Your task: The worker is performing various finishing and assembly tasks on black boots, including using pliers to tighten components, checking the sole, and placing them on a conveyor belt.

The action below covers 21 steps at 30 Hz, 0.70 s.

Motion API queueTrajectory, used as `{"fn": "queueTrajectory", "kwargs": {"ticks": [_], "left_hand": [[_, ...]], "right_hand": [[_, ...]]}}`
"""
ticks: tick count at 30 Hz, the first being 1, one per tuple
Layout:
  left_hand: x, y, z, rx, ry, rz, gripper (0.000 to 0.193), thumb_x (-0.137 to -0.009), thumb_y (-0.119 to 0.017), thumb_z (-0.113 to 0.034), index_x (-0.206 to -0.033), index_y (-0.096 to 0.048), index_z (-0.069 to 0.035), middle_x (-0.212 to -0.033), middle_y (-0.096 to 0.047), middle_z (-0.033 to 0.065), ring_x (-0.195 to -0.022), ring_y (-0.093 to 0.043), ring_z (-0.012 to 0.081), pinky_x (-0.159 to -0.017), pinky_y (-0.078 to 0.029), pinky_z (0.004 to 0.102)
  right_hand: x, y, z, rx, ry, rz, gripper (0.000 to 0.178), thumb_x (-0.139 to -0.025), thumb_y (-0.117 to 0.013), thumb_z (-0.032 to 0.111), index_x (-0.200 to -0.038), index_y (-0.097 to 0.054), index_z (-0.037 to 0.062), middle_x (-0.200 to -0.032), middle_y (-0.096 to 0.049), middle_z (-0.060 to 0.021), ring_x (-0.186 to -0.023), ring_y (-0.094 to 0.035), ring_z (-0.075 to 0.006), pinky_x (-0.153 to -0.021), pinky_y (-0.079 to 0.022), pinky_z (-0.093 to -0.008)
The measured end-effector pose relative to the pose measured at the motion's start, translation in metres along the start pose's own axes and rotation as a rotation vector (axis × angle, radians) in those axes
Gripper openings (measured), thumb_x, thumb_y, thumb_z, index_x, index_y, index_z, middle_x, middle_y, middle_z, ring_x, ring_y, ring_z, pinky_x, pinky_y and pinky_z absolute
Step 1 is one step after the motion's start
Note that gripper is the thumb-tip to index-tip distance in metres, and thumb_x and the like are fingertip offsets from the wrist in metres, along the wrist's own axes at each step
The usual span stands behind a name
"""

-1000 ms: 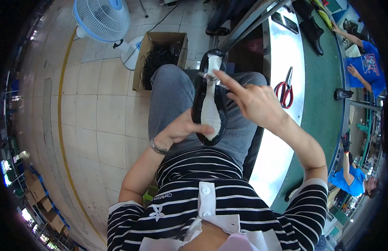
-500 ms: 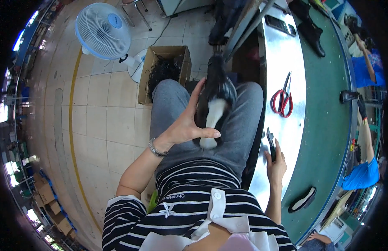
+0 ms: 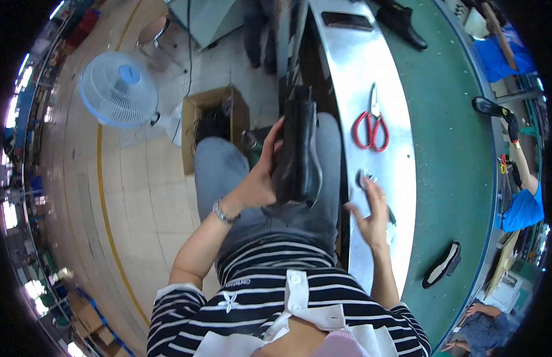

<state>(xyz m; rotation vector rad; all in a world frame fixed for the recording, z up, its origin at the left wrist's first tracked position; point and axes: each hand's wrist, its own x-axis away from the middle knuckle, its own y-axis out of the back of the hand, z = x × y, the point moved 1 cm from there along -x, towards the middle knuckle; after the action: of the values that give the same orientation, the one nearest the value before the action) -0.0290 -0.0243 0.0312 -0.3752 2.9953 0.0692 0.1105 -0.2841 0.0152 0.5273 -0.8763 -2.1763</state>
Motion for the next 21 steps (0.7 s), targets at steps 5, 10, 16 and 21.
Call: {"fn": "queueTrajectory", "kwargs": {"ticks": [5, 10, 16, 21], "left_hand": [[-0.007, -0.034, 0.0, 0.685, 0.397, -0.012, 0.066, -0.073, -0.081, -0.009, -0.131, -0.049, -0.001, -0.116, -0.06, 0.0053, -0.115, -0.05, 0.0168, -0.104, -0.037, 0.0312], [-0.057, -0.045, -0.003, 0.333, 0.155, 0.224, 0.102, -0.084, -0.074, -0.031, -0.149, -0.001, -0.003, -0.144, -0.033, 0.0155, -0.134, -0.034, 0.024, -0.109, -0.034, 0.0386], [-0.065, -0.041, 0.006, -0.086, 0.169, 0.187, 0.109, -0.085, -0.07, -0.04, -0.15, 0.011, -0.01, -0.155, -0.013, 0.0231, -0.138, -0.032, 0.0354, -0.112, -0.028, 0.0438], [-0.075, -0.05, 0.035, -0.432, 0.043, 0.079, 0.09, -0.086, -0.066, -0.043, -0.15, -0.016, -0.004, -0.148, -0.028, 0.028, -0.138, -0.03, 0.039, -0.112, -0.024, 0.0487]], "right_hand": [[-0.023, -0.011, 0.039, -0.69, -0.038, 0.258, 0.107, -0.067, -0.084, 0.014, -0.149, -0.017, 0.0011, -0.15, -0.031, -0.0182, -0.135, -0.036, -0.0291, -0.112, -0.027, -0.0405], [-0.027, 0.011, 0.037, -1.074, -0.217, -0.075, 0.092, -0.072, -0.075, -0.001, -0.147, -0.023, 0.0011, -0.134, -0.049, -0.0165, -0.118, -0.054, -0.022, -0.101, -0.041, -0.0329], [-0.036, 0.066, -0.025, -0.506, -0.295, -0.761, 0.061, -0.082, -0.065, 0.004, -0.14, -0.045, 0.0062, -0.138, -0.049, -0.0058, -0.085, -0.057, -0.0075, -0.075, -0.047, -0.0201], [-0.055, 0.095, -0.102, 0.233, -0.281, -1.069, 0.052, -0.095, -0.057, 0.015, -0.143, -0.037, 0.008, -0.114, -0.063, -0.0133, -0.071, -0.061, -0.0069, -0.059, -0.046, -0.0184]]}}
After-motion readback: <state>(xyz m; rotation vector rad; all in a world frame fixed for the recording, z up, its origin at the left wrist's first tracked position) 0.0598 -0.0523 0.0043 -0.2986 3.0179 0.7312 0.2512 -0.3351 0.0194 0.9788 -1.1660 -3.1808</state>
